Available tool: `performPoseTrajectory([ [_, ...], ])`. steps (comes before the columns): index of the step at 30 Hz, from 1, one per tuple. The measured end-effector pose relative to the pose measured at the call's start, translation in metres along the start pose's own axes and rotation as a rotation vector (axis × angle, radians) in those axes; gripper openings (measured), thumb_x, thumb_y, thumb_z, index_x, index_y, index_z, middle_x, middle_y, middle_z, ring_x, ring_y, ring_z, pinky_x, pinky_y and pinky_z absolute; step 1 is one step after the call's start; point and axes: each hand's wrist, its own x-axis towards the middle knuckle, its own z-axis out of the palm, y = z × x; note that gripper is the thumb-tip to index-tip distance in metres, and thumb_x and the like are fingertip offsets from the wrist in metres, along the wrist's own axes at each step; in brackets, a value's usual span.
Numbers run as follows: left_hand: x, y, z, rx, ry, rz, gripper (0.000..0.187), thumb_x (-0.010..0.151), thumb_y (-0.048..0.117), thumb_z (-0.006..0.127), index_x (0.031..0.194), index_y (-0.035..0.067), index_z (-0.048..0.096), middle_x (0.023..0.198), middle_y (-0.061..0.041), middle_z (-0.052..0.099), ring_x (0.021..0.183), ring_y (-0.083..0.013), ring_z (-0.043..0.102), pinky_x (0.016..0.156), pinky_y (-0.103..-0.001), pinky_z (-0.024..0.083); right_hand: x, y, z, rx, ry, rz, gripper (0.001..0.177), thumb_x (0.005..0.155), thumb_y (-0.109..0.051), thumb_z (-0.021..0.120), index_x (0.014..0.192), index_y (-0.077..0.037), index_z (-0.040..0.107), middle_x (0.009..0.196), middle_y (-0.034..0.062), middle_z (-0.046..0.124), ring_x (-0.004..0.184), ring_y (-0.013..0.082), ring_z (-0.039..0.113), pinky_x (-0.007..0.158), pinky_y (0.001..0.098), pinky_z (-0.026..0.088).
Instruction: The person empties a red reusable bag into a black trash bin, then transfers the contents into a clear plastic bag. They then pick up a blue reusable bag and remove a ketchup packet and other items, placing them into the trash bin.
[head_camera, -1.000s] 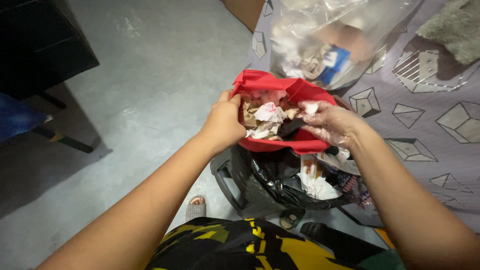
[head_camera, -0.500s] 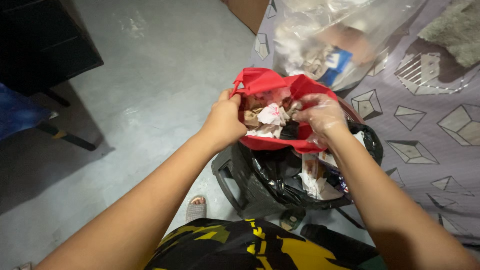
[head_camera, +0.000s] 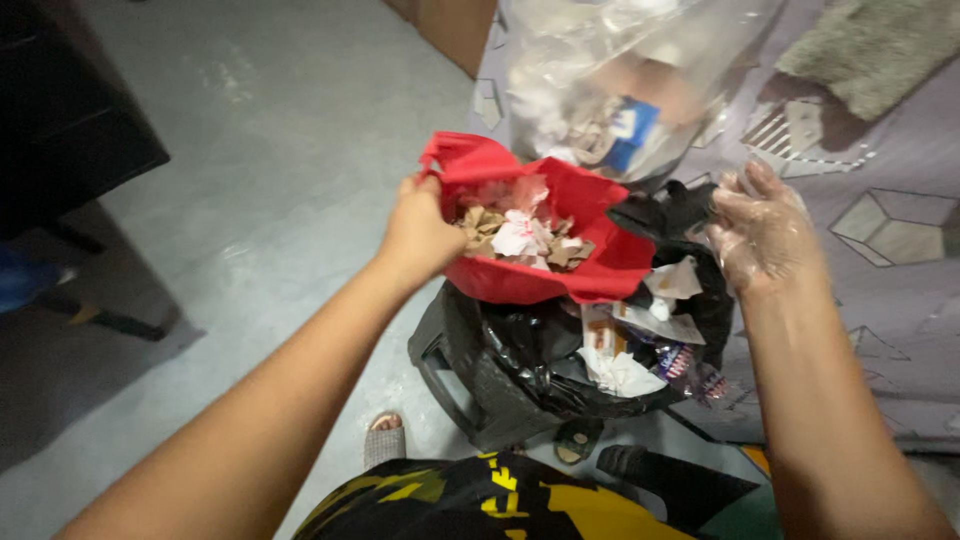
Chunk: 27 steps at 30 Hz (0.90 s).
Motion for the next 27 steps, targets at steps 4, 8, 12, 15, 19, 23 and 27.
performPoseTrajectory([
  [4, 0.03, -0.007, -0.006, -0.115, 0.043, -0.165, 0.042, 0.066, 0.007, 0.075, 0.106, -0.005, 0.066, 0.11, -0.026, 0.066, 0.097, -0.0393, 0.066, 0.083, -0.046, 0.055, -0.008, -0.003, -0.025, -0.075, 0.251, -0.144, 0.033, 0.084, 0.02, 0.056, 0.106, -0.004, 0.062, 0.098, 0.0093, 0.065, 0.082, 0.0188, 0.066, 0.073, 0.0316, 0.058],
  [8, 0.046, -0.006, -0.018, -0.313, -0.08, -0.438, 0.037, 0.06, -0.002, 0.069, 0.097, -0.008, 0.067, 0.083, -0.012, 0.069, 0.069, -0.0231, 0.068, 0.059, -0.04, 0.054, -0.012, 0.011, -0.042, -0.123, 0.397, -0.037, 0.024, 0.083, 0.015, 0.059, 0.093, -0.006, 0.064, 0.086, 0.0043, 0.068, 0.073, 0.0158, 0.064, 0.065, 0.0284, 0.055],
  [12, 0.045, -0.001, -0.019, -0.226, -0.092, -0.464, 0.045, 0.059, -0.003, 0.067, 0.104, -0.008, 0.07, 0.097, -0.015, 0.073, 0.082, -0.0241, 0.071, 0.064, -0.038, 0.056, -0.03, 0.061, -0.045, -0.523, 0.553, -0.201, 0.012, 0.084, -0.001, 0.064, 0.09, -0.011, 0.06, 0.082, 0.0056, 0.065, 0.073, 0.0167, 0.062, 0.059, 0.0369, 0.052],
  [15, 0.036, 0.0, -0.02, -0.242, 0.028, -0.31, 0.072, 0.061, -0.004, 0.068, 0.131, -0.006, 0.051, 0.132, -0.024, 0.045, 0.106, -0.037, 0.061, 0.068, -0.039, 0.066, -0.056, 0.102, -0.046, -1.071, 0.549, 0.013, 0.01, 0.098, -0.014, 0.064, 0.092, -0.017, 0.071, 0.085, 0.0157, 0.069, 0.074, 0.029, 0.066, 0.067, 0.0468, 0.054],
  [19, 0.034, 0.006, -0.022, -0.132, -0.08, -0.438, 0.096, 0.063, 0.001, 0.07, 0.151, -0.003, 0.032, 0.143, -0.022, 0.039, 0.117, -0.0393, 0.062, 0.075, -0.038, 0.065, -0.079, 0.124, -0.043, -1.569, 0.198, -0.321, 0.027, 0.081, -0.002, 0.067, 0.087, -0.023, 0.082, 0.092, 0.0141, 0.076, 0.083, 0.0265, 0.069, 0.081, 0.0413, 0.055],
  [23, 0.032, 0.003, -0.024, -0.146, -0.106, -0.4, 0.108, 0.061, 0.0, 0.069, 0.158, 0.003, 0.021, 0.145, -0.021, 0.038, 0.119, -0.0388, 0.06, 0.076, -0.04, 0.066, -0.084, 0.11, -0.013, -1.16, 0.167, -0.681, 0.013, 0.088, -0.006, 0.064, 0.096, -0.009, 0.073, 0.097, 0.0116, 0.073, 0.089, 0.0219, 0.069, 0.084, 0.036, 0.058],
  [27, 0.03, 0.0, -0.014, -0.004, -0.133, -0.126, 0.117, 0.061, 0.004, 0.075, 0.159, -0.004, 0.011, 0.148, -0.027, 0.039, 0.127, -0.0413, 0.054, 0.099, -0.039, 0.053, -0.079, 0.082, 0.02, -0.76, -0.093, -0.788, 0.017, 0.099, -0.007, 0.059, 0.11, -0.001, 0.07, 0.11, 0.0089, 0.074, 0.101, 0.0164, 0.071, 0.094, 0.0333, 0.059],
])
